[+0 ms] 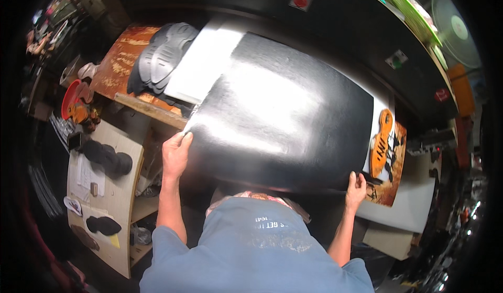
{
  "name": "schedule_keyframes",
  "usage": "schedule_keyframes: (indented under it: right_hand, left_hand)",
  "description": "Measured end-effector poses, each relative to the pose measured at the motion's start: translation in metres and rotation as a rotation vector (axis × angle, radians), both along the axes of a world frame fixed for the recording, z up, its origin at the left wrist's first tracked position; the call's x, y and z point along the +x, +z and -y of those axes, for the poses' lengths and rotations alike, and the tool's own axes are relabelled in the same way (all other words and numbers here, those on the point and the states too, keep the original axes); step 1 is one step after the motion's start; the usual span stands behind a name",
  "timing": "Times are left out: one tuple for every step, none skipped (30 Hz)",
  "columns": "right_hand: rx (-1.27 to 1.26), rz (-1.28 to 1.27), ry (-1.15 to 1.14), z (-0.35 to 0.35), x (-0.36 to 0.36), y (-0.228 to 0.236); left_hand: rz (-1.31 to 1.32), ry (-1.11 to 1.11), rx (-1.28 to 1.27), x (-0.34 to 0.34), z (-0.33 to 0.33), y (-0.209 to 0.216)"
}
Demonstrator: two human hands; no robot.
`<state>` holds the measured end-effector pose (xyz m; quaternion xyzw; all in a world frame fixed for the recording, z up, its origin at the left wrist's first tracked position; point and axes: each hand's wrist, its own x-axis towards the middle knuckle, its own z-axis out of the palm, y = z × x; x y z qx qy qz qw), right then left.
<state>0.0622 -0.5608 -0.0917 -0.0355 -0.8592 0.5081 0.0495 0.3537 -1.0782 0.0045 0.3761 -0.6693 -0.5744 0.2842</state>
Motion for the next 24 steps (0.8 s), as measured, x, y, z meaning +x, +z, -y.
schedule_keyframes:
  right_hand:
    - [0.026,0.024,-0.054,0.001,-0.001,0.007]
    - [0.022,0.056,-0.106,0.002,-0.002,0.013]
    - [-0.014,0.018,-0.105,0.006,-0.006,0.02]
    - [-0.107,0.023,-0.043,0.009,-0.008,0.026]
    - [-0.199,0.003,-0.019,0.014,-0.012,0.03]
    - [-0.3,0.015,0.001,0.018,-0.016,0.033]
    - [-0.273,0.008,0.025,0.021,-0.021,0.036]
    - [-0.28,0.0,0.002,0.026,-0.029,0.036]
    - [-0.24,-0.039,0.025,0.027,-0.037,0.036]
    - [-0.25,-0.077,0.045,0.029,-0.048,0.034]
    - [-0.2,-0.111,0.042,0.033,-0.06,0.032]
    - [-0.185,-0.158,0.043,0.037,-0.075,0.03]
    - [-0.118,-0.192,0.051,0.042,-0.094,0.031]
    - [-0.07,-0.241,0.069,0.048,-0.114,0.034]
    - [-0.077,-0.233,0.046,0.059,-0.136,0.038]
    - [-0.112,-0.249,0.044,0.074,-0.162,0.045]
    - [-0.014,-0.211,-0.04,0.093,-0.192,0.055]
    - [0.096,-0.156,-0.047,0.111,-0.222,0.067]
    - [0.153,-0.083,0.0,0.128,-0.252,0.08]
    - [0.151,-0.082,0.096,0.144,-0.279,0.092]
    - [0.241,-0.136,0.093,0.158,-0.295,0.097]
    - [0.325,-0.191,0.096,0.168,-0.3,0.098]
    - [0.369,-0.234,0.128,0.168,-0.293,0.096]
    - [0.413,-0.262,0.166,0.166,-0.279,0.094]
  left_hand:
    - [0.001,-0.005,-0.017,0.0,0.001,0.0]
    - [0.01,-0.011,-0.011,-0.001,0.004,0.001]
    - [0.05,0.007,0.027,-0.003,0.006,0.002]
    - [0.037,0.004,0.082,-0.005,0.01,0.005]
    - [-0.007,-0.012,0.061,-0.008,0.012,0.008]
    - [-0.056,-0.029,0.096,-0.012,0.016,0.011]
    - [-0.076,-0.04,0.067,-0.018,0.019,0.013]
    - [-0.04,-0.033,0.059,-0.023,0.024,0.016]
    - [0.014,-0.019,0.009,-0.029,0.028,0.016]
    - [0.002,-0.016,0.006,-0.036,0.034,0.015]
    - [0.013,-0.013,-0.005,-0.044,0.042,0.012]
    - [-0.055,-0.02,0.01,-0.054,0.048,0.008]
    - [0.06,-0.019,-0.108,-0.066,0.061,0.005]
    - [0.093,-0.054,-0.2,-0.079,0.078,0.003]
    - [0.151,-0.054,-0.283,-0.096,0.092,-0.001]
    - [0.134,-0.053,-0.36,-0.117,0.109,-0.003]
    - [0.212,-0.032,-0.287,-0.145,0.128,-0.006]
    - [0.263,0.011,-0.151,-0.177,0.145,-0.009]
    - [0.287,0.01,-0.309,-0.212,0.162,-0.011]
    - [0.334,0.04,-0.396,-0.244,0.176,-0.013]
    - [0.379,0.003,-0.453,-0.273,0.191,-0.012]
    - [0.426,-0.018,-0.509,-0.289,0.201,-0.011]
    - [0.389,-0.03,-0.591,-0.292,0.203,-0.015]
    - [0.355,-0.023,-0.663,-0.284,0.199,-0.017]
